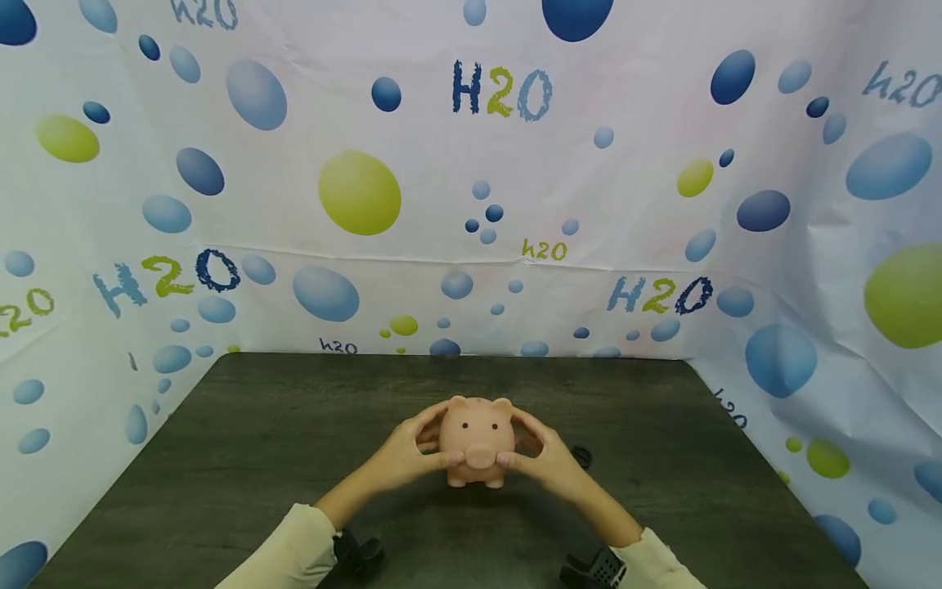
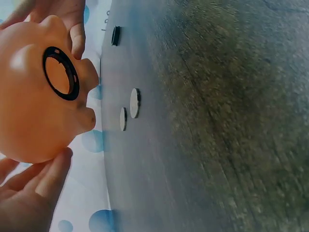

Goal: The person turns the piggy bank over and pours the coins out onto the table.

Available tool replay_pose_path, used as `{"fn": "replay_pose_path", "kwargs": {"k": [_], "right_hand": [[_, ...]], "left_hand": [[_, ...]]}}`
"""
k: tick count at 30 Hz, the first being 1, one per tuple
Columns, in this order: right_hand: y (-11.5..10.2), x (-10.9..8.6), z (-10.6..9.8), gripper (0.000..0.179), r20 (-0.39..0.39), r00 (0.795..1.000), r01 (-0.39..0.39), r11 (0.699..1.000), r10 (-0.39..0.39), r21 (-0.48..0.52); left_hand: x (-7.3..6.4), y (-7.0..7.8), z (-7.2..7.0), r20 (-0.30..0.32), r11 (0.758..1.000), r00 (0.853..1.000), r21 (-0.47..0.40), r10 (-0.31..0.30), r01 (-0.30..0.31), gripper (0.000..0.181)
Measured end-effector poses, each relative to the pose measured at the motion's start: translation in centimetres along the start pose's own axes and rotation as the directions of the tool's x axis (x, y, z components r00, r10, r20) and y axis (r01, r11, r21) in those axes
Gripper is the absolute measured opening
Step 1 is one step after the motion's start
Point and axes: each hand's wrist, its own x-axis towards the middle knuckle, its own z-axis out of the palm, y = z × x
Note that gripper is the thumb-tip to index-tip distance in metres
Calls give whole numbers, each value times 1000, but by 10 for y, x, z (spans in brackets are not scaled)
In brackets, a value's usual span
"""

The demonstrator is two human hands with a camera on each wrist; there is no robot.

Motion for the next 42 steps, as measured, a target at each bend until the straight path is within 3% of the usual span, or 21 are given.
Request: {"fn": "replay_pose_path", "kwargs": {"k": [4, 8, 11, 14, 19, 24, 29, 32, 34, 36, 38, 40, 42], "right_hand": [[-5, 2, 2, 68, 4, 993, -120, 990, 120, 78], [-10, 4, 5, 67, 20, 965, -262, 955, 262, 141], [-12, 4, 8, 68, 54, 929, -368, 910, 365, 190], [-12, 3, 10, 72, 80, 895, -445, 865, 439, 234], [-8, 1, 12, 74, 103, 868, -495, 822, 487, 281], [-4, 0, 15, 72, 120, 859, -510, 813, 497, 282], [-10, 3, 13, 72, 129, 864, -502, 817, 486, 285], [-20, 8, 8, 75, 139, 885, -465, 840, 444, 280], [-28, 11, 4, 73, 146, 917, -396, 887, 370, 240], [-36, 12, 2, 69, 139, 957, -277, 946, 256, 166], [-41, 11, 2, 72, 136, 987, -93, 994, 84, 63], [-39, 9, 4, 79, 116, 989, 95, 993, -87, -68], [-26, 6, 7, 88, 103, 975, 210, 964, -196, -162]], "left_hand": [[1, -1, 2, -19, 998, 998, 14, -60, 61, 71], [0, 0, 6, -61, 988, 989, 62, -135, 138, 66], [-2, 2, 9, -81, 971, 970, 57, -228, 233, 65], [-4, 4, 11, -77, 944, 942, 10, -327, 329, 68], [-9, 3, 14, -60, 918, 916, -41, -397, 395, 73], [-14, 0, 15, -25, 906, 911, -118, -411, 406, 75], [-11, 7, 12, -20, 902, 908, -126, -418, 413, 74], [-4, 18, 6, -21, 915, 919, -104, -394, 390, 73], [0, 27, 1, -30, 941, 941, -61, -336, 334, 72], [2, 35, -6, -28, 973, 973, -5, -231, 231, 71], [1, 37, -11, -12, 995, 996, 52, -84, 85, 77], [-2, 37, -13, 9, 990, 997, 124, 73, -73, 87], [-6, 26, -10, 37, 973, 985, 148, 171, -175, 98]]}}
